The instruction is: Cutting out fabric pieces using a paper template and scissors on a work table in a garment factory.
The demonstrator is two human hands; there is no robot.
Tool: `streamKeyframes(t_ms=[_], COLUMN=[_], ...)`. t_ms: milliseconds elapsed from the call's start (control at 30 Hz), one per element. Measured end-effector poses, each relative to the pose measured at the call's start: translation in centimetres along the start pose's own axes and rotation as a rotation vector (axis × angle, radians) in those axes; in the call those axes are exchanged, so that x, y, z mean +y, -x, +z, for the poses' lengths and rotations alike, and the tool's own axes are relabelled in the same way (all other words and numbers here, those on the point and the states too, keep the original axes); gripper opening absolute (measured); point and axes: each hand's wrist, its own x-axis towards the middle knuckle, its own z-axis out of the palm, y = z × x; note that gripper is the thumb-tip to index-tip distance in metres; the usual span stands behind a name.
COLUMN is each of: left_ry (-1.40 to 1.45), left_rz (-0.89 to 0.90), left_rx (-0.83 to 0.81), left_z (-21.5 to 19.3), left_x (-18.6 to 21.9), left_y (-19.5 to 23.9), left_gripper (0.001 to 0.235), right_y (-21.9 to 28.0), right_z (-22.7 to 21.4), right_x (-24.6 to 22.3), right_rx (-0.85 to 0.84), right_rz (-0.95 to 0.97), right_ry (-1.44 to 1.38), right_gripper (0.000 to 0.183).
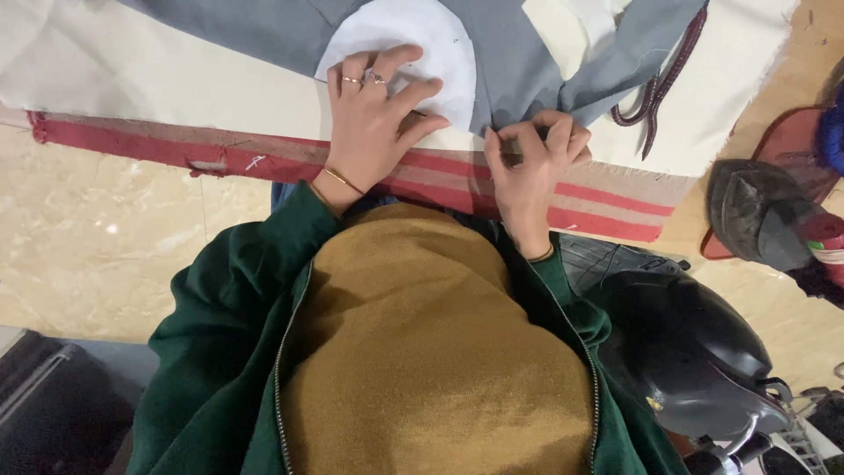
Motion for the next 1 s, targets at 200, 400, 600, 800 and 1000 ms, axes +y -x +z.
streamKeyframes(t_ms=[200, 400, 600, 800, 1000], left_ry=[-0.025, -0.047, -0.069, -0.115, -0.161], left_rz=[-0.063, -0.059, -0.026, 0.011, 0.033], left_rx=[0.019, 0.035, -0.081, -0.081, -0.076], left_z=[0.9, 0.8, 0.7, 0.8, 0.9], left_x=[0.6, 0.7, 0.3, -0.1, -0.2], left_y=[-0.5, -0.8, 0.0, 0.2, 0.5], left_gripper=[0.036, 0.043, 0.027, 0.028, 0.036], right_y=[1.2, 1.7, 1.5, -1.1, -1.5], right_z=[3.1, 1.2, 0.6, -3.1, -4.7], right_x=[2.5, 0.6, 0.4, 1.9, 13.4], right_rx=[0.055, -0.048, -0.076, 0.193, -0.001], right_rz=[-0.187, -0.276, -0.273, -0.141, 0.092], right_ry=[0.097, 0.11, 0.097, -0.175, 0.028], right_gripper=[0.041, 0.038, 0.036, 0.012, 0.04])
